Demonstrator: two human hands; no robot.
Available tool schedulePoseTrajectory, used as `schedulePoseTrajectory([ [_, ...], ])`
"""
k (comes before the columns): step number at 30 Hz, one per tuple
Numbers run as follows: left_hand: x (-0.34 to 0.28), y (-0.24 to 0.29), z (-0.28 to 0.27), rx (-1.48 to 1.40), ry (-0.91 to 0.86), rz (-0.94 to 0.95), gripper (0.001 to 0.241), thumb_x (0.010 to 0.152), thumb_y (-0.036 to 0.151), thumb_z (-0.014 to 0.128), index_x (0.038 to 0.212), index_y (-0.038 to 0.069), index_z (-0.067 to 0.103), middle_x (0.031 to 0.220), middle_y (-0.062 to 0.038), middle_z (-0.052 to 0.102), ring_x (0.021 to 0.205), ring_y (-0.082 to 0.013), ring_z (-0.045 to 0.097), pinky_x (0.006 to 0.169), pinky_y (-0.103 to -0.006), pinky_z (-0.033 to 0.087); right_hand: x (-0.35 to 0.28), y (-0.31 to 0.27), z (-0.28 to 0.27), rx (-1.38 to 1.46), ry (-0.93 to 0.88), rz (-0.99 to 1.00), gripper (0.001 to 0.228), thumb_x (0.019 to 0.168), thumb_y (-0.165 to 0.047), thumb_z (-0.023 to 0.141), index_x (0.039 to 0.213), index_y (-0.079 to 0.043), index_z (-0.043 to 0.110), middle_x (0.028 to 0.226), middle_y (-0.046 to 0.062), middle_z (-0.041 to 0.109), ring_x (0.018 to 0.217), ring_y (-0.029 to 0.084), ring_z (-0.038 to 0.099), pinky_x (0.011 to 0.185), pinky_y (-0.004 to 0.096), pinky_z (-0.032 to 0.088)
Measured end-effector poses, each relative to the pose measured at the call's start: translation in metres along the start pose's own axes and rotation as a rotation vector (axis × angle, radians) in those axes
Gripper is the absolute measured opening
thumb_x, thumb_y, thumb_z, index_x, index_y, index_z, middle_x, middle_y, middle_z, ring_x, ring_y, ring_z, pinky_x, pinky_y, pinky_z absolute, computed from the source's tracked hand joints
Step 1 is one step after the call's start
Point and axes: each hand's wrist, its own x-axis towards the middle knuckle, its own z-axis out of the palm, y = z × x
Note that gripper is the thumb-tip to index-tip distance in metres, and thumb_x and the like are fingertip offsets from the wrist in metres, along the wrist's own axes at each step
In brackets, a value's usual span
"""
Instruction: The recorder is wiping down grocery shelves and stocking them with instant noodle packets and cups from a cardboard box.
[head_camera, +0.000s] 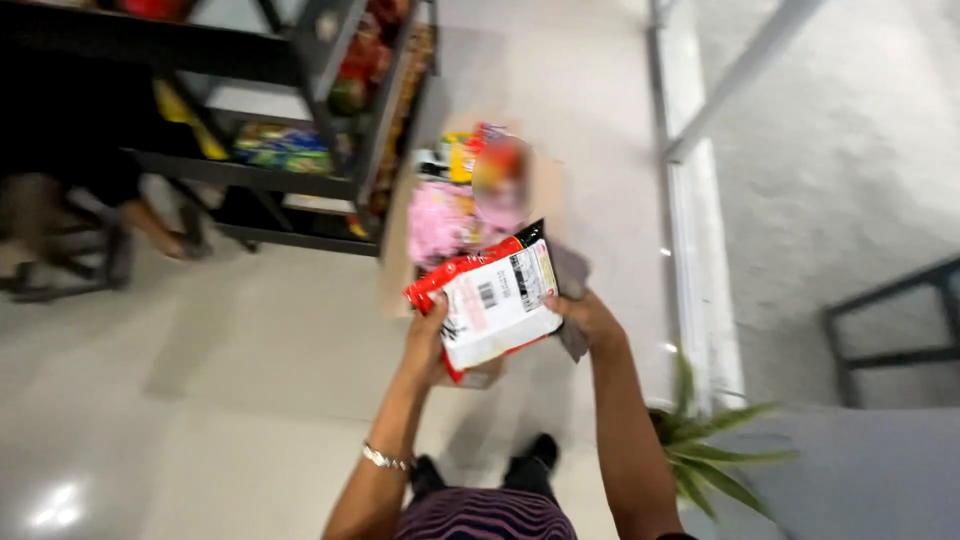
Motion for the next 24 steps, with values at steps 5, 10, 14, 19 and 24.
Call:
schedulePoseTrajectory([
  [5,0.067,-0.053,0.059,0.480,-0.193,0.090,0.046,0.107,0.037,0.058,0.135,0.001,0.059,0.118,-0.011,0.069,0.107,-0.0204,0.063,0.094,-0.0388,0.054,-0.020,-0.017,-0.092,0.401,-0.072,0.043,0.071,0.083,-0.009,0.071,0.150,-0.002,0.047,0.142,0.014,0.058,0.129,0.024,0.057,0.105,0.038,0.050],
  [10,0.090,-0.089,0.141,0.964,-0.057,0.287,0.041,0.109,0.037,0.057,0.127,0.002,0.068,0.108,-0.014,0.073,0.093,-0.0238,0.066,0.086,-0.0402,0.055,-0.033,-0.123,-0.123,-0.102,0.235,-0.286,0.073,0.085,-0.013,0.073,0.151,-0.002,0.043,0.143,0.015,0.055,0.129,0.026,0.054,0.106,0.038,0.048],
  [14,0.084,-0.082,0.233,0.520,-0.093,-0.019,0.047,0.096,0.045,0.058,0.130,0.013,0.060,0.114,-0.013,0.072,0.082,-0.0301,0.072,0.076,-0.0438,0.061,-0.043,-0.169,-0.115,-1.044,0.445,-0.783,0.074,0.083,-0.022,0.076,0.147,-0.001,0.046,0.152,0.020,0.046,0.140,0.037,0.046,0.117,0.045,0.038],
  [19,0.106,-0.099,0.236,-0.223,-0.217,-0.379,0.070,0.092,0.037,0.067,0.149,0.008,0.038,0.128,-0.021,0.062,0.099,-0.0341,0.071,0.084,-0.0466,0.062,-0.051,-0.157,-0.101,-1.151,0.282,-0.969,0.065,0.089,-0.036,0.073,0.146,-0.015,0.048,0.161,0.016,0.033,0.146,0.043,0.034,0.122,0.053,0.028],
  [24,0.105,-0.100,0.234,-0.015,-0.288,-0.180,0.077,0.092,0.017,0.071,0.157,0.016,0.031,0.135,-0.012,0.061,0.115,-0.0256,0.066,0.092,-0.0416,0.059,-0.009,-0.123,-0.113,-0.684,0.264,-0.766,0.060,0.104,-0.029,0.056,0.156,-0.011,0.032,0.169,0.019,0.017,0.154,0.044,0.028,0.126,0.055,0.025],
])
